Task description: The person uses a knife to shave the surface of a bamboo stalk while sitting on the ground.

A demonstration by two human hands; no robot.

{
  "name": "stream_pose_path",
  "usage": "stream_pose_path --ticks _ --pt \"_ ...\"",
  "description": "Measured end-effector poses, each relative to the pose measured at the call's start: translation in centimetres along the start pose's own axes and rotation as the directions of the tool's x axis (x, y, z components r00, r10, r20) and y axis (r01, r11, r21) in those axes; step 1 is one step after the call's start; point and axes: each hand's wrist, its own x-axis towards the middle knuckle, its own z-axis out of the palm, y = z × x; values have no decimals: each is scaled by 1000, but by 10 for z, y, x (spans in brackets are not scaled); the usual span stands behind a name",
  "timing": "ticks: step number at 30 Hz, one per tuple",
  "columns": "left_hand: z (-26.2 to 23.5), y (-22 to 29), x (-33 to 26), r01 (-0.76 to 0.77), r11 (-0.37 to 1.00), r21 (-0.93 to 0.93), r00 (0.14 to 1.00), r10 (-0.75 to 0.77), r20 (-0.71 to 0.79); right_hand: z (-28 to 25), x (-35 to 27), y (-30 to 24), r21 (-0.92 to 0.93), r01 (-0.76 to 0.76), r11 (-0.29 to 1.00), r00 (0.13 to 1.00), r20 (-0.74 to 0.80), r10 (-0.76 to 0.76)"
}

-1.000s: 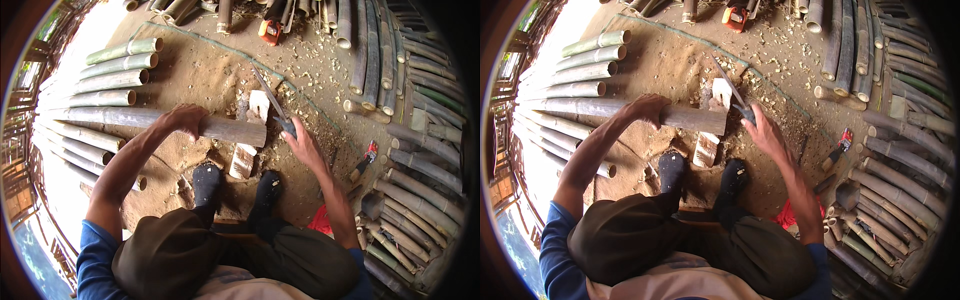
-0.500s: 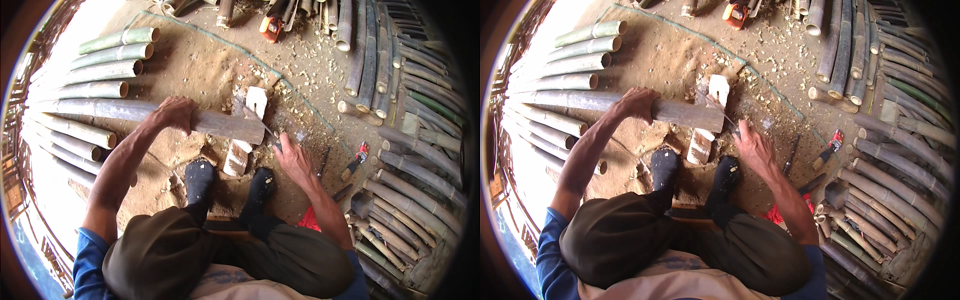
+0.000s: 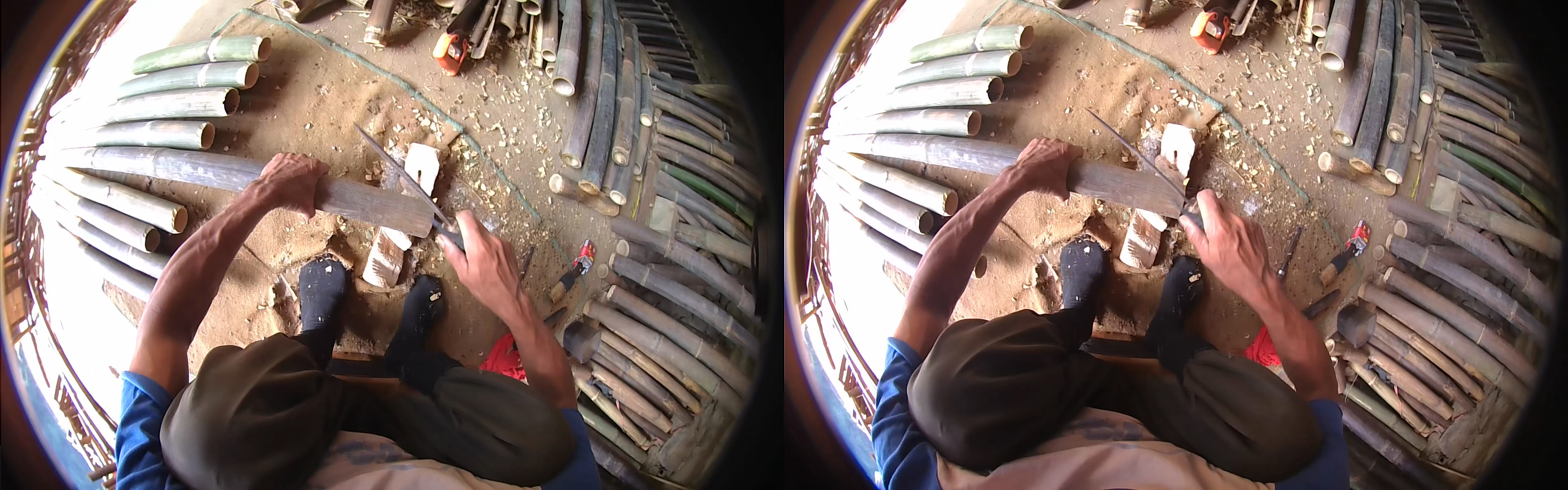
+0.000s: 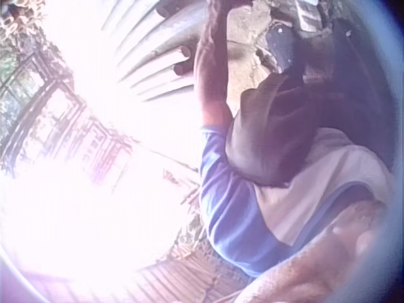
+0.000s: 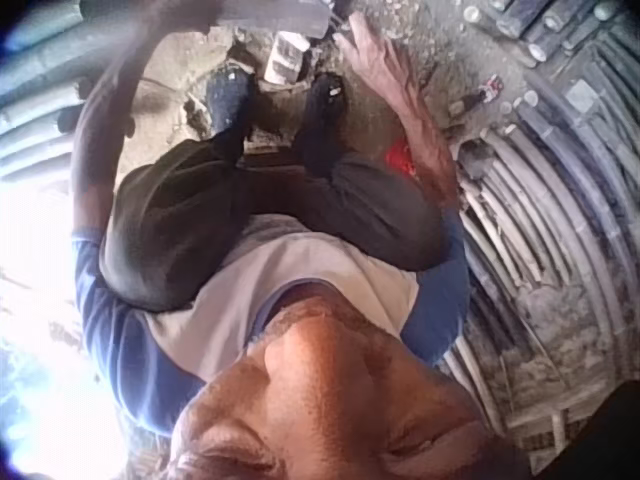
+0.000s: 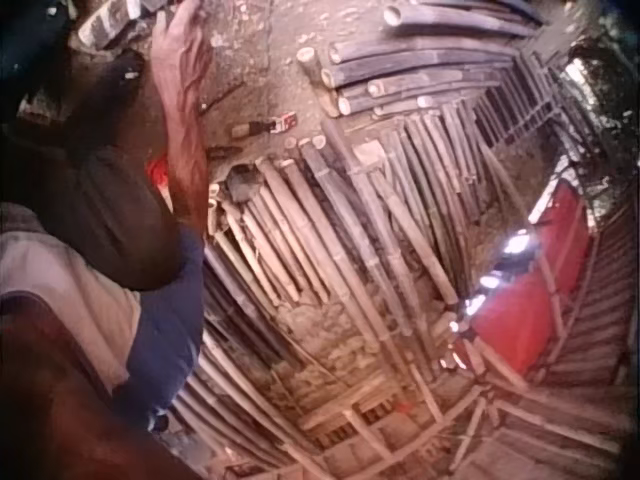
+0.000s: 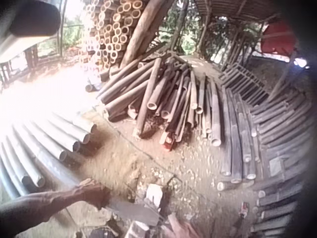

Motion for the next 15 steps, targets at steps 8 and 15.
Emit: stream_pose_path --ticks 8,15 --pt "11 -2 8 -68 997 44 990 73 -121 21 -6 67 -320 -95 943 965 201 165" --pt "34 -6 -13 -83 991 110 930 116 -350 -9 -12 -10 -16 204 979 953 -226 -202"
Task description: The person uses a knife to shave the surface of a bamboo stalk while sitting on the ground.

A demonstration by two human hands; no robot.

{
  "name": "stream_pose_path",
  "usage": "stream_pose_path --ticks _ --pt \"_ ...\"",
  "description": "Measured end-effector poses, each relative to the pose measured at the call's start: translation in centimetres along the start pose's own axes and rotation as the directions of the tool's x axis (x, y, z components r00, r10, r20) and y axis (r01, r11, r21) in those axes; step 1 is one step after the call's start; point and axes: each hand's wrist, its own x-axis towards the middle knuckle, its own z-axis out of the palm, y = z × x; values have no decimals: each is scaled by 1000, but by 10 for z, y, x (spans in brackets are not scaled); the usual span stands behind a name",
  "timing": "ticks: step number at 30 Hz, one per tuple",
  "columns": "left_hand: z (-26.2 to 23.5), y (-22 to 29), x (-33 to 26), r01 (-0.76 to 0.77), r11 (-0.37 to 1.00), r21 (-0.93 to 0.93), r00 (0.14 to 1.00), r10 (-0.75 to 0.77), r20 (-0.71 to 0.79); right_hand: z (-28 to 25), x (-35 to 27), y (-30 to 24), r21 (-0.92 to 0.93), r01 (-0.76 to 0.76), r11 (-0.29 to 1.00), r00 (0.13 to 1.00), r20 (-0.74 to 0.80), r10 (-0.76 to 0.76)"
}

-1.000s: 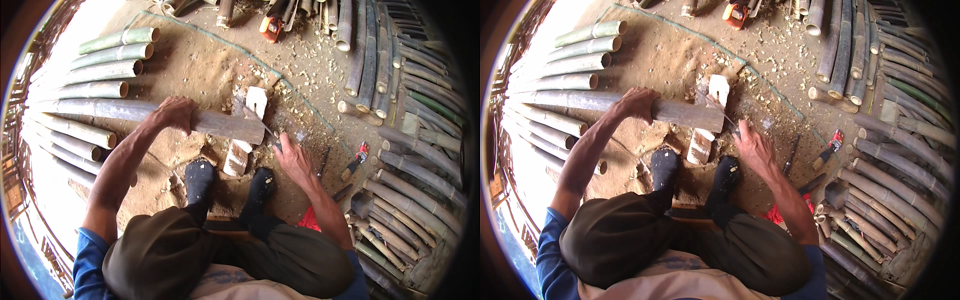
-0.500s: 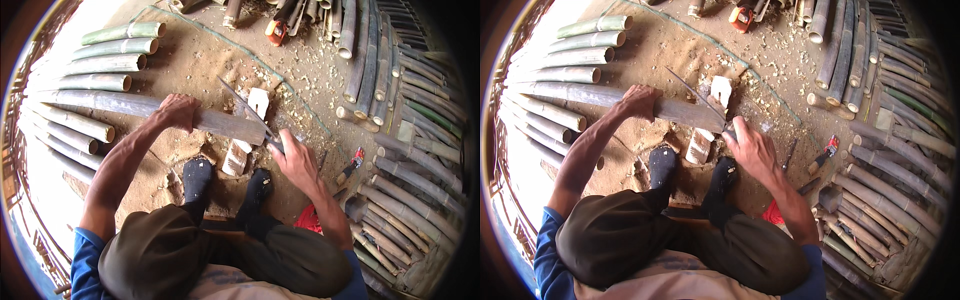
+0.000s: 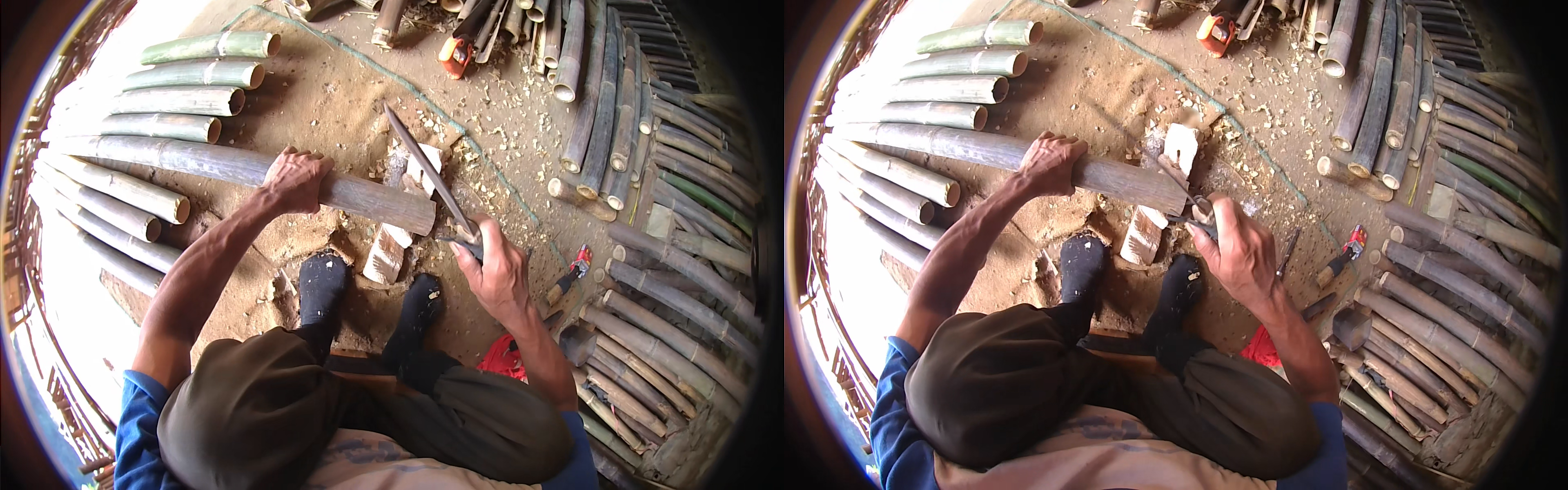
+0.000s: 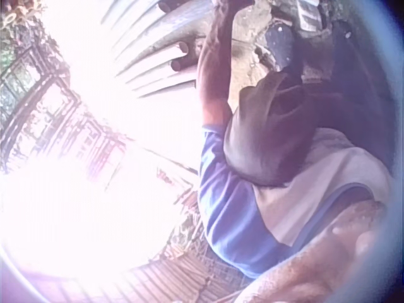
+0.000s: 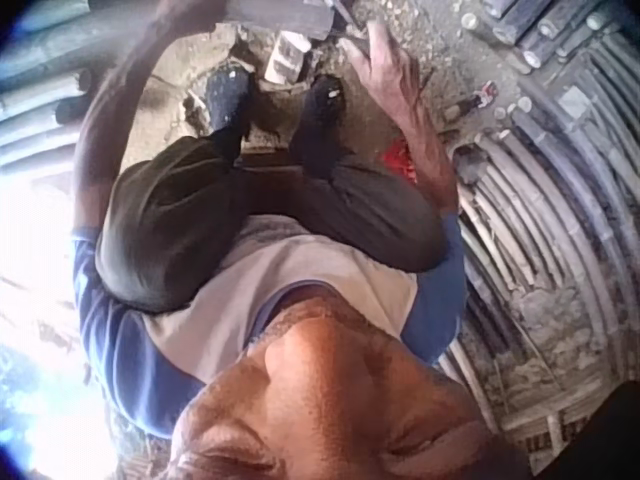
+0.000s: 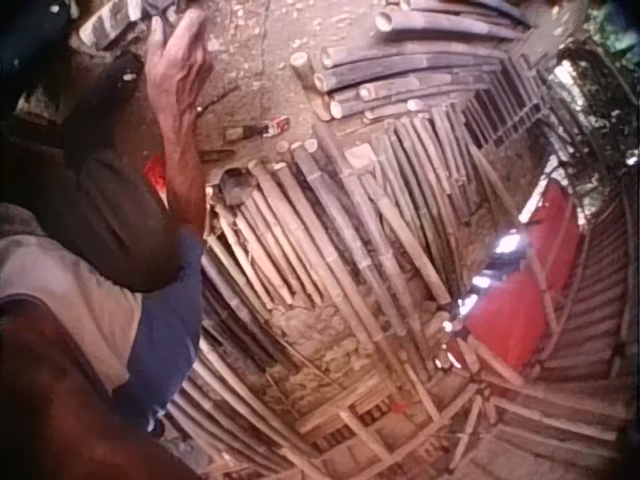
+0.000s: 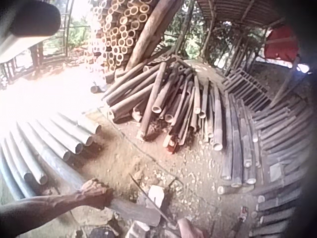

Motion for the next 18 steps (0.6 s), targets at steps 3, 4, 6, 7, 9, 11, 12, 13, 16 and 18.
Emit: stream_pose_path --ticks 3,4,6,7,9,11,12,13,16,18 --pt "4 5 10 -43 999 -6 996 42 -78 33 -28 56 -87 -39 995 998 50 43" --pt "5 4 10 -44 999 -2 995 44 -86 35 -18 58 -190 -150 970 957 219 191" --pt "11 10 11 -54 998 -17 993 52 -110 27 -13 55 -371 -192 909 886 332 323" --pt "9 7 12 -54 998 -14 991 52 -121 19 2 40 -318 -164 934 920 291 261" --pt "19 -4 3 -22 1000 -17 992 20 -126 9 12 6 -209 -111 972 955 247 162" --pt "10 2 -1 -17 1000 -18 994 15 -106 1 12 -14 -37 -4 999 997 76 7" --pt "13 2 -5 -13 1000 -9 993 12 -117 2 10 -14 -26 72 997 997 18 -72" --pt "13 0 0 -18 1000 6 989 18 -144 -1 13 -13 -35 154 987 986 -51 -156" --pt "-1 13 12 -20 1000 3 999 20 -43 34 -7 54 -349 -222 910 868 355 348" --pt "-3 13 21 -12 1000 -10 1000 13 12 22 -4 64 -396 -166 903 872 368 322"
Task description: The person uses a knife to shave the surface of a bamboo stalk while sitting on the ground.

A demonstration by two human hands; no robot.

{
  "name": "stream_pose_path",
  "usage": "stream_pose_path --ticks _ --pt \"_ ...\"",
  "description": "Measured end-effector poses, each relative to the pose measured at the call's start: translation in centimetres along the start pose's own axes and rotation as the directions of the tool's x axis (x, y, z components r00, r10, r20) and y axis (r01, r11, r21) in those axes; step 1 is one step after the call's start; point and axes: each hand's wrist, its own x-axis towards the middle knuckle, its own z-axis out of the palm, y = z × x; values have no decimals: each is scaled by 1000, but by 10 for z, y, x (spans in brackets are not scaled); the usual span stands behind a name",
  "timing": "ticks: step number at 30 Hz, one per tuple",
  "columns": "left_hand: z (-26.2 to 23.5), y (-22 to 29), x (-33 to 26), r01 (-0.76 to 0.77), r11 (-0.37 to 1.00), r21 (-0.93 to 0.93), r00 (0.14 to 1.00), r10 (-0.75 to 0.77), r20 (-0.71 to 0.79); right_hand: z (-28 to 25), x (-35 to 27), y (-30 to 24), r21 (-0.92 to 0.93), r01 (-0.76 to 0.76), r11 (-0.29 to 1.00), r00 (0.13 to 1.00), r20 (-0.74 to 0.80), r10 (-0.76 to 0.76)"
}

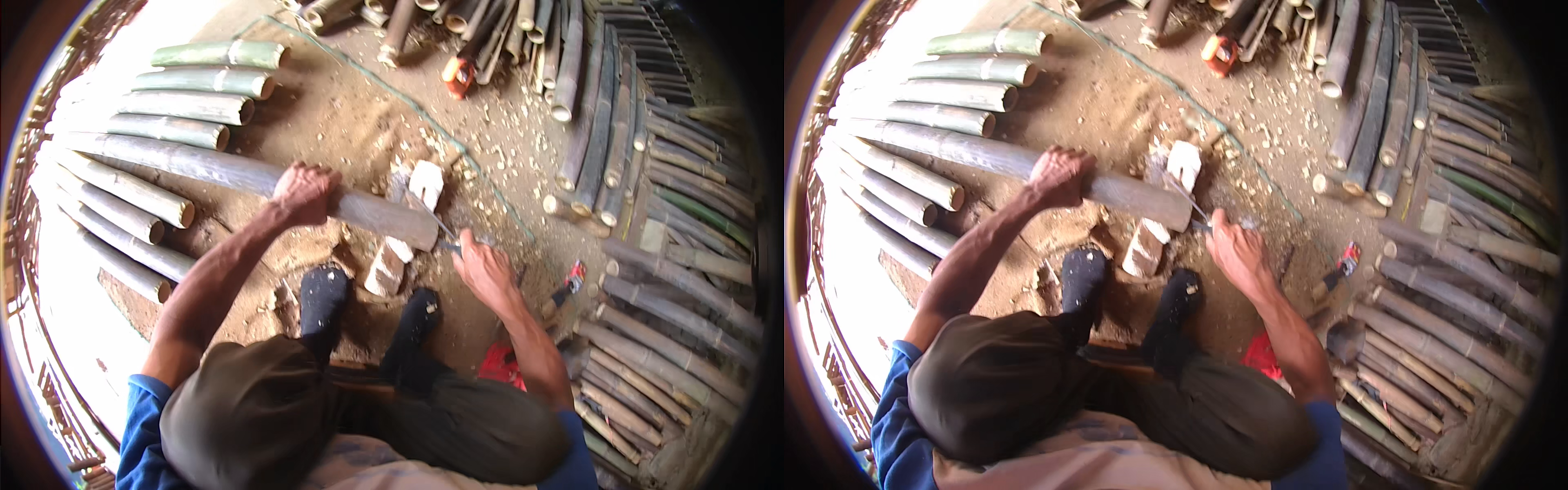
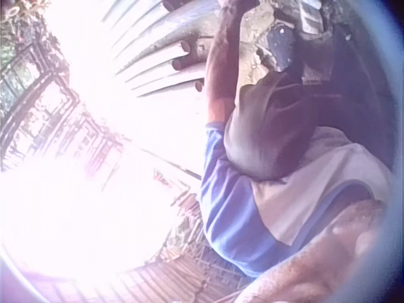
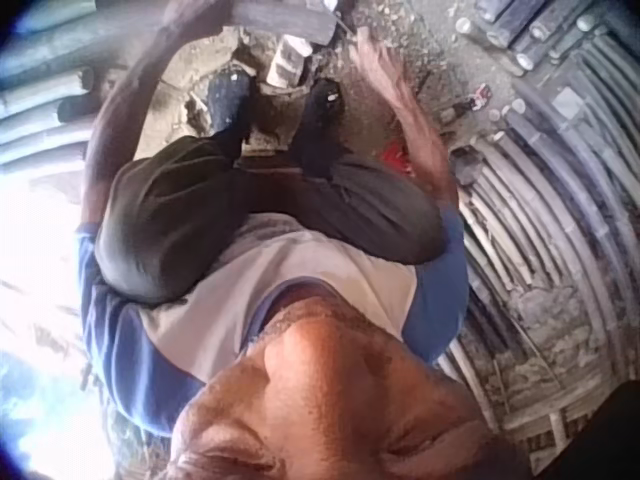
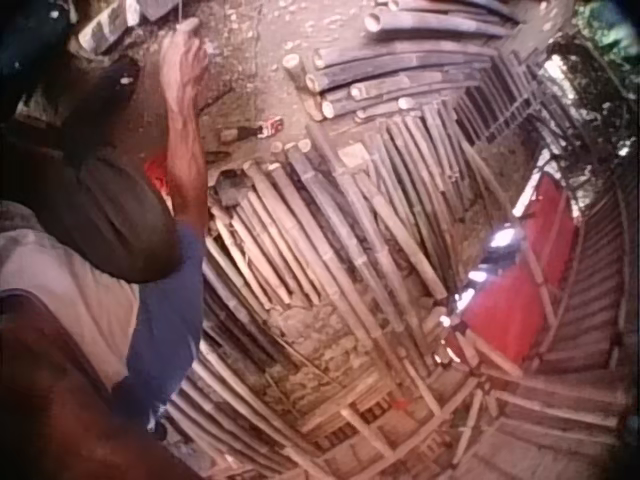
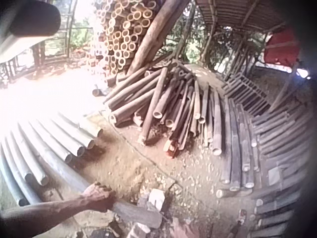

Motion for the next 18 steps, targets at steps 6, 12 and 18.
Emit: stream_pose_path --ticks 6,12,18 --pt "20 -15 -30 -34 999 8 978 34 -205 -59 -13 -72 222 341 913 875 -431 -222" --pt "7 -7 -5 -60 998 34 986 64 -155 5 3 6 -61 39 997 999 -33 -41" --pt "-15 -43 -3 39 995 -88 910 1 414 -46 -10 -59 275 290 917 907 -384 -172"
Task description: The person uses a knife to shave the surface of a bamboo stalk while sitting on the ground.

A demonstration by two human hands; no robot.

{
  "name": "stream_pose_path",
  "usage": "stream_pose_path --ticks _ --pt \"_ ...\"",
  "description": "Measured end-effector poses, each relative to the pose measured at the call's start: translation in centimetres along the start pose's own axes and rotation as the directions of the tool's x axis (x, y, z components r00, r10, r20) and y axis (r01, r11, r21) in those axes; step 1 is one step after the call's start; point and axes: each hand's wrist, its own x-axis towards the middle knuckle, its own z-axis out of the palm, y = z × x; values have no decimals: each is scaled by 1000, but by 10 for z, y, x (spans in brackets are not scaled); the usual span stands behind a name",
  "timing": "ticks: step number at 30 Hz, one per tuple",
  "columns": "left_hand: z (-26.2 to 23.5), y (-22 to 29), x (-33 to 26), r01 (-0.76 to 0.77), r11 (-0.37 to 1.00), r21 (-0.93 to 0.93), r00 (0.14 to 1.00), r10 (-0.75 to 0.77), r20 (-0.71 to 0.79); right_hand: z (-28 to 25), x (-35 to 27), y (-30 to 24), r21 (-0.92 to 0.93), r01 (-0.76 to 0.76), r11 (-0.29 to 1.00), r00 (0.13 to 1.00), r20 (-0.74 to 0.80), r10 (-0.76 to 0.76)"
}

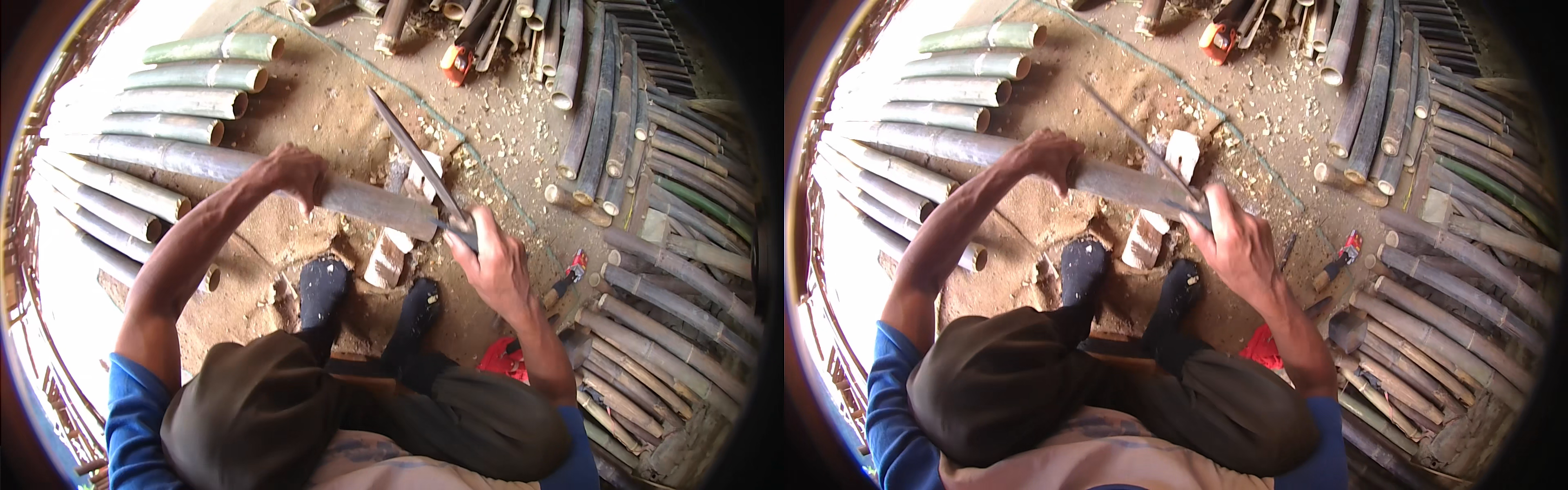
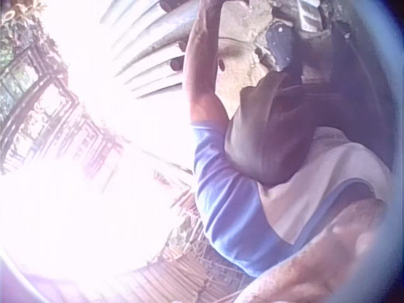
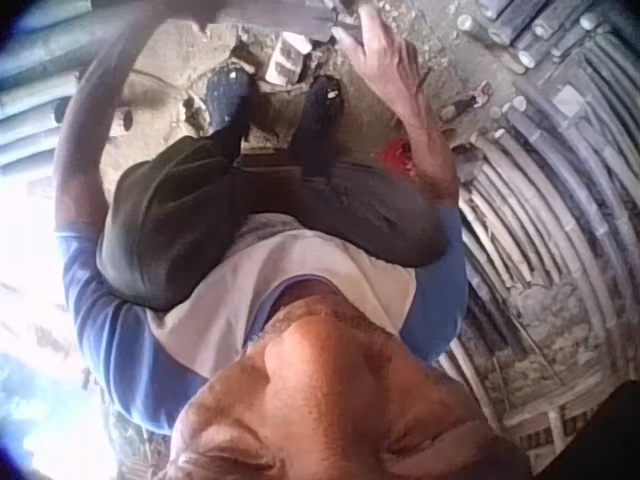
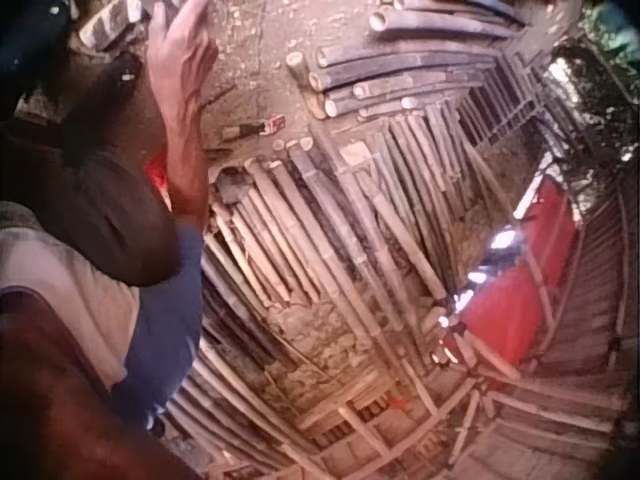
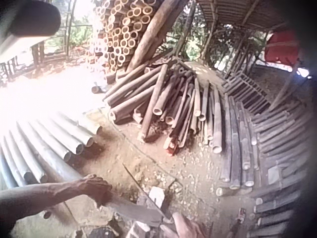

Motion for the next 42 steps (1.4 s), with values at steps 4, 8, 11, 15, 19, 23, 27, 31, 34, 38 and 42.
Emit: stream_pose_path --ticks 4,8,11,15,19,23,27,31,34,38,42 --pt "-4 7 17 -5 1000 -12 1000 5 4 28 -10 61 -186 -154 970 956 220 194" --pt "18 11 5 34 991 128 983 -11 -181 8 -6 29 -284 -156 946 935 266 234" --pt "22 5 0 3 999 53 954 13 -299 -13 6 -8 -68 6 998 1000 25 -4" --pt "12 22 -2 20 1000 18 970 -15 -242 27 -21 43 -227 -92 969 972 193 138" --pt "20 12 17 68 994 90 971 -45 -235 16 -17 56 -448 -80 890 913 326 246" --pt "25 5 2 -2 996 91 943 32 -332 -8 8 -15 -51 -6 999 1000 5 6" --pt "24 15 5 -21 998 61 951 39 -308 26 -21 47 -48 -56 997 995 77 60" --pt "28 11 21 58 997 53 963 -42 -267 22 -30 84 -483 -81 872 910 320 262" --pt "31 14 -4 -32 994 108 838 85 -539 -13 3 7 -170 -240 956 945 184 270" --pt "51 18 -14 -44 987 157 667 147 -730 -5 -1 5 79 188 979 960 -224 -166" --pt "59 30 -1 -58 985 165 679 160 -716 35 -28 76 -345 -206 916 900 301 316"
